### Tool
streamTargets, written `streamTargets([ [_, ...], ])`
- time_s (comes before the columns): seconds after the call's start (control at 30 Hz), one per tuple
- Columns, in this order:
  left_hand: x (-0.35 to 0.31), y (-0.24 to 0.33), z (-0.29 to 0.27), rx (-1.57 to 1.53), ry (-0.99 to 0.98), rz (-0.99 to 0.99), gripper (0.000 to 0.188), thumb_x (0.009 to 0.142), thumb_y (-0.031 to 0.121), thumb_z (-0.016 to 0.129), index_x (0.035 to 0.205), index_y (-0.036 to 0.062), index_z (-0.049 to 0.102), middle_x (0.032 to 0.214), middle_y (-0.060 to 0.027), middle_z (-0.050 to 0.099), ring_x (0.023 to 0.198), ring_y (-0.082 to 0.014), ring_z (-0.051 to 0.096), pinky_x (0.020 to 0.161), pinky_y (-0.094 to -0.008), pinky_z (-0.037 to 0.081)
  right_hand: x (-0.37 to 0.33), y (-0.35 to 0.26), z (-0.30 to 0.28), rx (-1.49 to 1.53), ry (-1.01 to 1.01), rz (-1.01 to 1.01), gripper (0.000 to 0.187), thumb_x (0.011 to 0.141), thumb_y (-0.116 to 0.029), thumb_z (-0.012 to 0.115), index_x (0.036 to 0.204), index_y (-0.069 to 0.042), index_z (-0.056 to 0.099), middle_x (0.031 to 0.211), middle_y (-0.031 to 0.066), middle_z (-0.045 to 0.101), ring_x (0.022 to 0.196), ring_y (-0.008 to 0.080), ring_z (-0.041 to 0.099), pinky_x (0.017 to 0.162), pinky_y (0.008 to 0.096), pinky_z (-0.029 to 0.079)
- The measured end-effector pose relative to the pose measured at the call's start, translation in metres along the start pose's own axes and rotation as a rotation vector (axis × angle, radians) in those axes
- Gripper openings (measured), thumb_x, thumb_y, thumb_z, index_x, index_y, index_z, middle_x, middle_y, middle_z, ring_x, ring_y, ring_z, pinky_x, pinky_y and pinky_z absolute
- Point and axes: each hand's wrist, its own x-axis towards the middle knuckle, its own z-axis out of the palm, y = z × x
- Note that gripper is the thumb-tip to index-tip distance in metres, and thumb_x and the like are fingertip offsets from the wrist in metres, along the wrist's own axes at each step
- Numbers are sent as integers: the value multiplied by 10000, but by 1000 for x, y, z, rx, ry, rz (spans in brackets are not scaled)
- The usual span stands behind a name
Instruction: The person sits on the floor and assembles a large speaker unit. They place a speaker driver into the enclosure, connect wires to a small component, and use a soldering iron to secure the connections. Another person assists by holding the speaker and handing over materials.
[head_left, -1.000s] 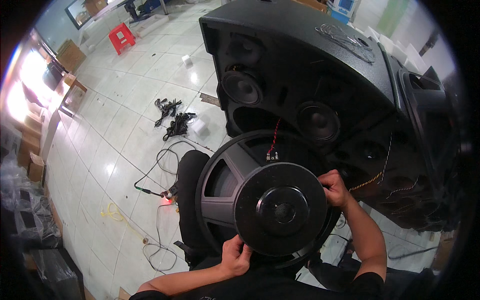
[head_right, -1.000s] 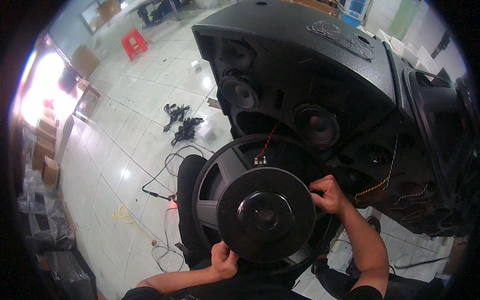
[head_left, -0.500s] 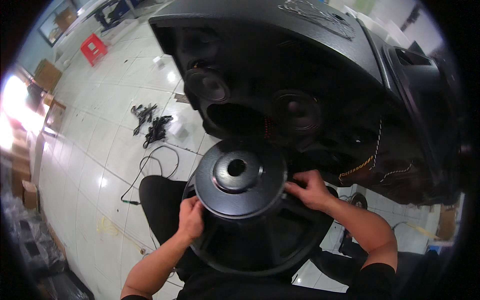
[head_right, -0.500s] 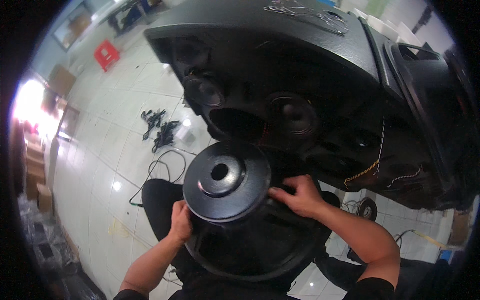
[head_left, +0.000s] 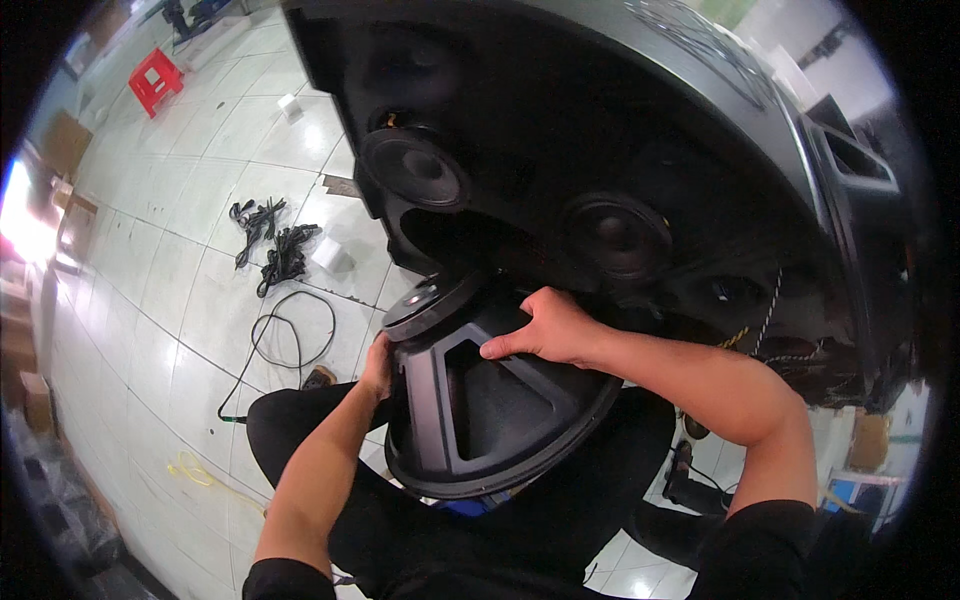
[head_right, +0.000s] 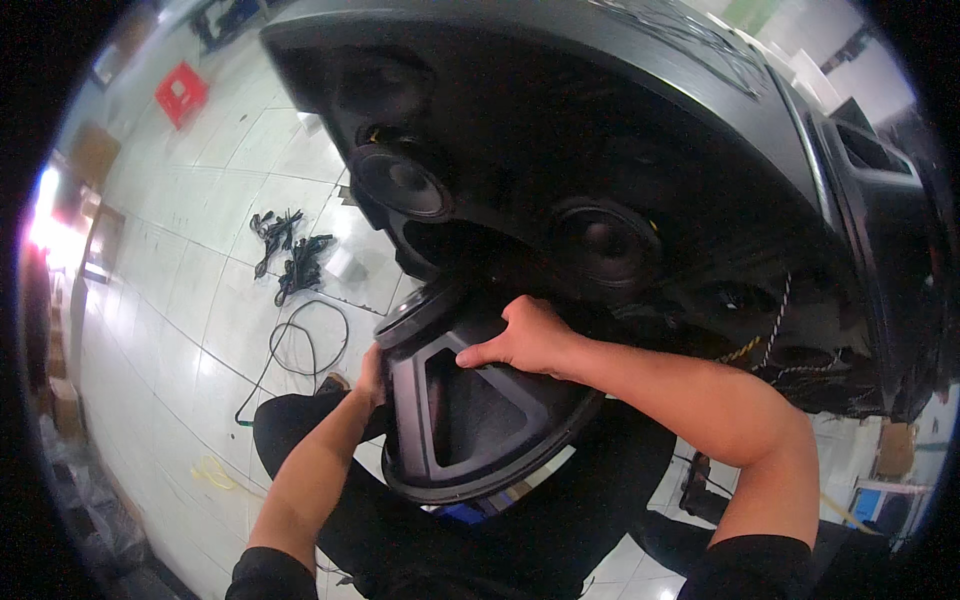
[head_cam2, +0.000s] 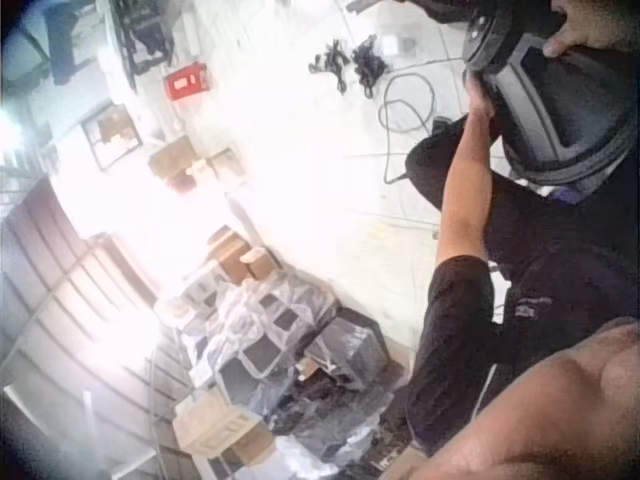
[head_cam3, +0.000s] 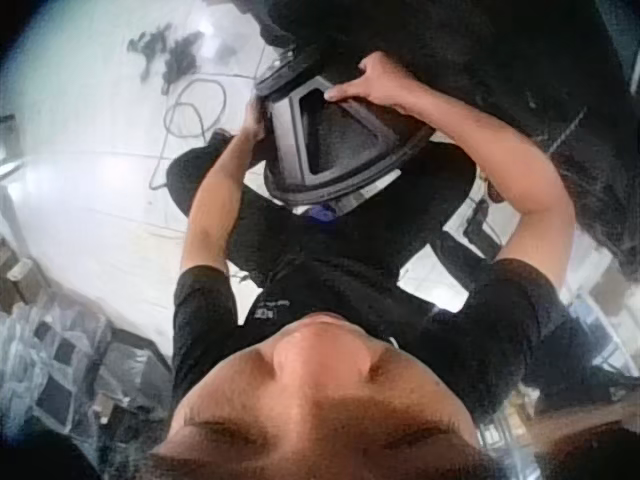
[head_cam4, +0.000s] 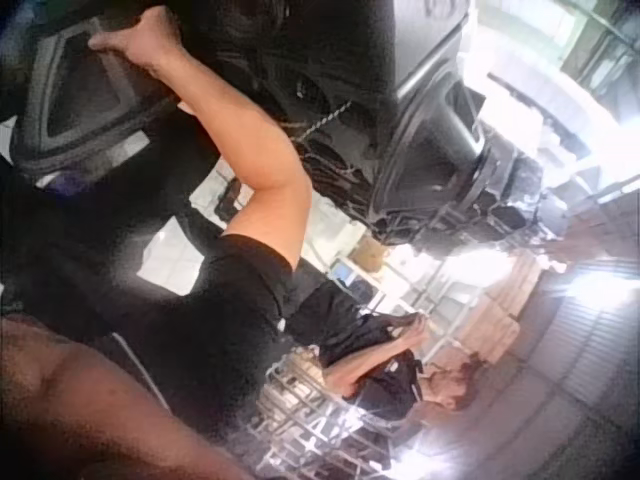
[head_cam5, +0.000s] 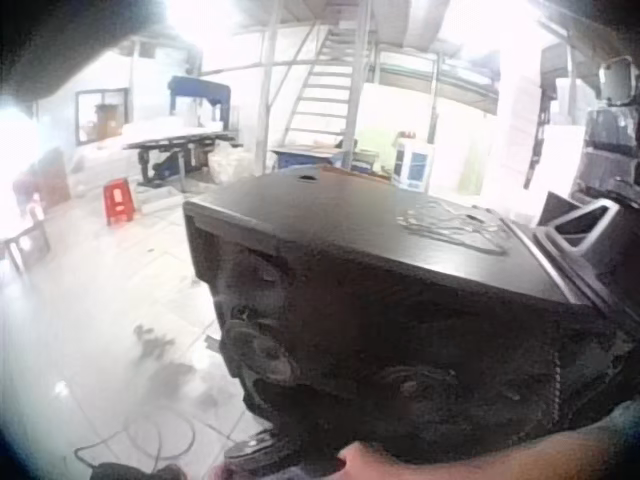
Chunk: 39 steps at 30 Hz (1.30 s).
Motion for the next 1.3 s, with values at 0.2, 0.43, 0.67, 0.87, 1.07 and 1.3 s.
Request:
streamTargets([
  [0.2, 105, -54, -69, 97, 77, 2, 487, 883, 391, 488, 1203, 38, 591, 1190, -107, 615, 1017, -210, 576, 888, -321, 438, 86, 10, 43, 5, 162, 157, 783, 623, -453, 903, 1016, 167, 633, 962, 240, 689, 880, 272, 687, 797, 361, 536],
  [0.43, 166, -63, -90, 213, -52, -281, 457, 924, 418, 454, 1114, 43, 635, 1079, -109, 650, 972, -253, 597, 923, -360, 430, 144, -7, 49, 270, -127, 448, 796, 672, -338, 893, 1128, 207, 534, 1078, 273, 648, 984, 295, 671, 825, 394, 547],
  [0.67, 114, -21, -57, 376, 7, -192, 693, 937, 581, 496, 1325, 14, 587, 1228, -150, 649, 1090, -235, 618, 995, -310, 422, 199, 35, 63, 384, 78, 512, 692, 716, -258, 878, 1171, 147, 550, 1121, 265, 647, 941, 327, 686, 792, 445, 566],
  [0.87, 111, 29, -60, 727, 101, 13, 706, 864, 621, 577, 1176, -3, 685, 1060, -172, 705, 1006, -268, 652, 936, -349, 458, 228, 16, 53, 477, 87, 579, 429, 803, -253, 817, 1046, 66, 666, 981, 191, 705, 831, 299, 707, 733, 461, 576],
  [1.07, 109, 37, -65, 744, 381, 114, 673, 845, 588, 604, 1151, -4, 697, 1057, -196, 706, 1040, -319, 650, 961, -378, 447, 254, 39, 46, 646, 9, 614, 379, 887, -268, 734, 1126, 18, 663, 1048, 163, 700, 891, 280, 703, 834, 438, 561],
  [1.3, 141, -23, -89, 458, 535, 260, 689, 946, 559, 491, 1320, -13, 578, 1330, -243, 576, 1321, -338, 466, 1116, -378, 301, 286, 82, 31, 866, -11, 662, 369, 892, -274, 726, 1150, -18, 661, 1152, 165, 673, 1015, 307, 664, 893, 448, 540],
])
